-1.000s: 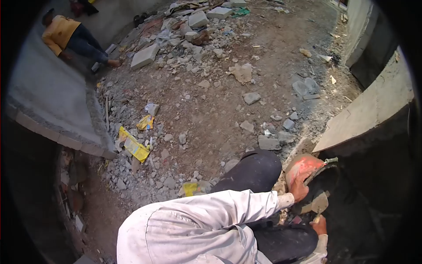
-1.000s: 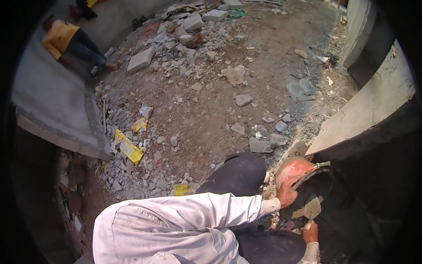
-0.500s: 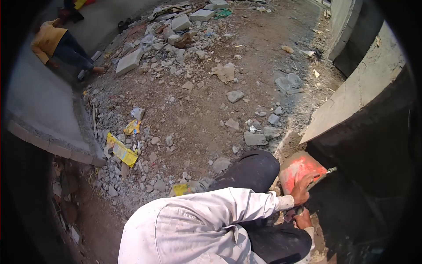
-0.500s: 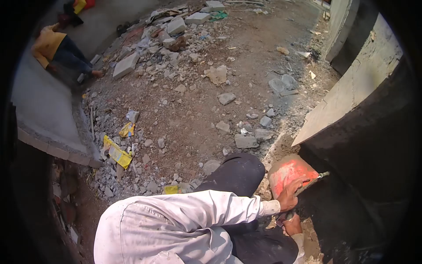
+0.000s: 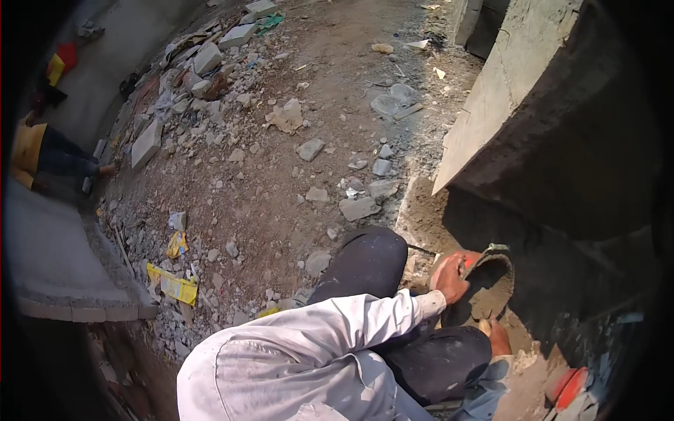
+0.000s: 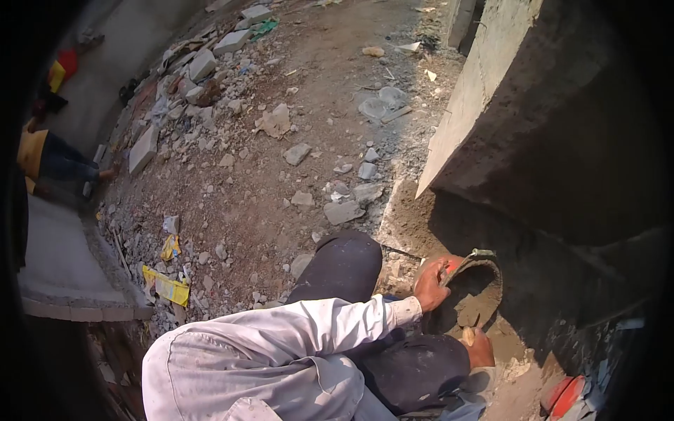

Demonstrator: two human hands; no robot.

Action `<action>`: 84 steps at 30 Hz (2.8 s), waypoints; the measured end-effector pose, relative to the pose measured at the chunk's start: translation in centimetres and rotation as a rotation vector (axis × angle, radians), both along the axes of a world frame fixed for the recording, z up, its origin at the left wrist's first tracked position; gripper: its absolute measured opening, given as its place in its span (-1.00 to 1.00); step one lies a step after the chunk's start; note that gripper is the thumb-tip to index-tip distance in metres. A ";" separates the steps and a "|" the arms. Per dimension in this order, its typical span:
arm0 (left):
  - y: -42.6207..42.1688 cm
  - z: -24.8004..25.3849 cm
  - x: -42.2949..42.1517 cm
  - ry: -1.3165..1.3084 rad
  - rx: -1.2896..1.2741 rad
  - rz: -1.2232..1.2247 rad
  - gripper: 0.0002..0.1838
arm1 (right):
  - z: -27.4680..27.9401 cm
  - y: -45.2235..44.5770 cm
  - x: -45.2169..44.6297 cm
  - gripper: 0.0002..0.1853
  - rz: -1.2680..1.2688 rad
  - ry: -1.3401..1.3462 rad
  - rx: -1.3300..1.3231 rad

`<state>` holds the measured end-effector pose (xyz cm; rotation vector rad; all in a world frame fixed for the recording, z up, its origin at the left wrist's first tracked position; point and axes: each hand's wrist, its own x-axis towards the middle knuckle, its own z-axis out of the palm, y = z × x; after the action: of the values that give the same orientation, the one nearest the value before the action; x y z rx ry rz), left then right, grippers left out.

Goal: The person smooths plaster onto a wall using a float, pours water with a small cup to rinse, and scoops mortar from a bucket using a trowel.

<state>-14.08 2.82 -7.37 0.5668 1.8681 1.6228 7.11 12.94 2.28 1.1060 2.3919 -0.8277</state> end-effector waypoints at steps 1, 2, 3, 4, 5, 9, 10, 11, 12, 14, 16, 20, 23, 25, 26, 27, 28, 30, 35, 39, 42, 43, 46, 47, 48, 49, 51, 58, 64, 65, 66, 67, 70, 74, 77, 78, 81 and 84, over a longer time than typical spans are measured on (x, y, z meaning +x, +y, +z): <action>-1.0 1.2 0.0 -0.019 -0.090 0.048 -0.29 | -0.1 0.4 0.1 -0.34 0.010 0.028 0.071; -2.7 4.8 -1.1 0.142 -0.089 0.022 -0.24 | 0.2 0.7 -0.4 -0.36 -0.012 -0.012 0.064; -4.8 8.9 -3.4 0.297 -0.089 -0.007 -0.19 | 0.7 1.3 -1.3 -0.37 -0.033 -0.058 0.055; -6.8 11.1 -6.5 0.471 0.039 -0.127 -0.16 | 0.9 1.7 -2.3 -0.39 -0.055 -0.112 0.040; -9.7 17.2 -10.5 0.071 0.107 -0.420 -0.23 | 0.6 1.9 -3.5 -0.44 -0.054 -0.122 0.025; -21.3 24.6 -21.3 -0.393 -0.050 -0.882 -0.71 | -1.9 2.5 -6.5 -0.55 0.181 -0.150 0.040; -24.2 25.4 -23.0 -0.380 -0.198 -0.825 -0.76 | -0.8 2.1 -7.3 -0.56 0.194 -0.160 0.038; -26.9 26.5 -24.1 -0.410 -0.485 -0.718 -0.78 | -1.9 2.4 -6.4 -0.55 0.202 -0.152 0.029; -28.9 27.2 -24.8 -0.339 -0.766 -0.818 -0.77 | -2.6 2.8 -5.9 -0.54 0.215 -0.139 0.026; -36.0 25.8 -24.4 -0.447 -0.921 -1.071 -0.63 | -1.5 3.4 -6.1 -0.48 0.221 -0.191 -0.065; -42.6 26.5 -19.8 -0.871 -1.120 -1.156 -0.49 | -1.2 3.2 -5.0 -0.45 0.217 -0.165 -0.087; -46.6 34.1 -12.3 -1.316 -1.165 -1.121 -0.50 | 8.5 0.8 -8.0 -0.52 0.134 -0.115 0.098; -46.8 39.9 -11.2 -1.268 -1.192 -1.034 -0.50 | 17.0 0.1 -8.7 -0.59 -0.015 -0.018 -0.078; -46.4 45.0 -12.4 -1.201 -1.209 -1.043 -0.51 | 23.0 -1.2 -7.7 -0.52 -0.141 -0.052 -0.097; -46.4 47.9 -13.3 -1.173 -1.211 -1.062 -0.51 | 26.3 -2.0 -7.1 -0.55 -0.181 -0.073 -0.085; -46.3 50.9 -14.5 -1.136 -1.232 -1.109 -0.51 | 27.7 -2.9 -5.5 -0.54 -0.227 -0.102 -0.085; -45.9 54.0 -16.0 -1.104 -1.252 -1.160 -0.51 | 28.9 -4.0 -3.8 -0.53 -0.271 -0.131 -0.089; -44.6 60.6 -19.7 -1.024 -1.302 -1.297 -0.51 | 33.6 -6.9 -1.3 -0.55 -0.370 -0.098 -0.110; -34.6 73.6 -26.6 -0.351 -1.218 -1.463 -0.55 | 40.7 -15.7 7.3 -0.70 -0.511 -0.161 -0.189; -24.8 74.4 -29.4 0.164 -0.897 -1.234 -0.69 | 42.8 -22.5 12.8 -0.72 0.151 -0.408 -0.028; -16.5 77.0 -25.6 0.289 -0.610 -1.226 -0.73 | 44.9 -26.7 14.4 -0.71 -0.235 -0.356 -0.130; -14.5 77.7 -24.0 0.320 -0.517 -1.235 -0.73 | 50.6 -27.1 12.5 -0.70 -0.458 -0.297 -0.200; -11.6 77.8 -19.9 0.323 -0.380 -1.202 -0.75 | 49.3 -30.7 14.6 -0.67 -0.273 -0.287 -0.081; -11.2 77.1 -18.7 0.306 -0.366 -1.190 -0.76 | 46.5 -32.8 16.1 -0.65 -0.076 -0.321 0.004; -10.8 76.6 -17.6 0.263 -0.358 -1.164 -0.78 | 44.9 -34.7 16.8 -0.65 -0.387 -0.201 -0.074; -10.8 76.0 -16.5 0.218 -0.355 -1.139 -0.79 | 43.4 -36.7 17.3 -0.64 -0.694 -0.069 -0.155; -11.0 74.7 -14.5 0.093 -0.344 -1.074 -0.82 | 42.5 -39.4 17.3 -0.63 -1.076 0.053 -0.265; -5.0 72.6 -6.8 0.003 -0.387 -1.041 -0.83 | 36.4 -41.8 20.3 -0.62 -1.393 0.126 -0.324; 5.6 75.7 3.8 0.663 -0.272 -1.361 -0.76 | 37.7 -31.6 22.7 -0.64 -1.238 -0.036 -0.331; 6.6 75.4 5.1 0.648 -0.286 -1.394 -0.76 | 39.5 -28.4 23.3 -0.64 -1.251 -0.051 -0.364; 7.9 75.0 6.3 0.631 -0.295 -1.425 -0.75 | 33.2 -28.2 25.5 -0.67 -0.948 0.036 -0.055; 9.1 73.2 7.1 0.621 -0.227 -1.452 -0.76 | 34.8 -25.5 25.9 -0.68 -1.164 0.161 -0.020; 11.9 65.4 9.1 0.630 -0.360 -1.377 -0.70 | 41.9 -18.3 27.1 -0.69 -1.541 0.267 -0.136; 14.9 55.6 10.7 0.658 -0.515 -1.228 -0.76 | 40.3 -13.2 30.7 -0.60 -1.506 0.230 -0.110; 16.9 47.7 10.8 0.604 -0.756 -1.198 -0.72 | 36.8 -10.9 35.5 -0.58 -1.319 -0.026 -0.289; 17.8 45.4 10.6 0.617 -0.812 -1.234 -0.70 | 33.9 -11.3 37.8 -0.59 -1.270 -0.051 -0.364; 17.8 34.6 9.7 0.478 -0.943 -1.045 -0.66 | 35.3 -6.7 43.7 -0.69 -1.057 -0.168 -0.445; 23.9 38.3 15.5 0.494 -0.968 -1.114 -0.61 | 39.7 2.4 50.3 -0.66 -1.102 -0.151 -0.169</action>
<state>1.40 26.73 30.93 1.2621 1.7909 -0.1696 57.40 15.32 41.96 2.3170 1.4106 -1.1461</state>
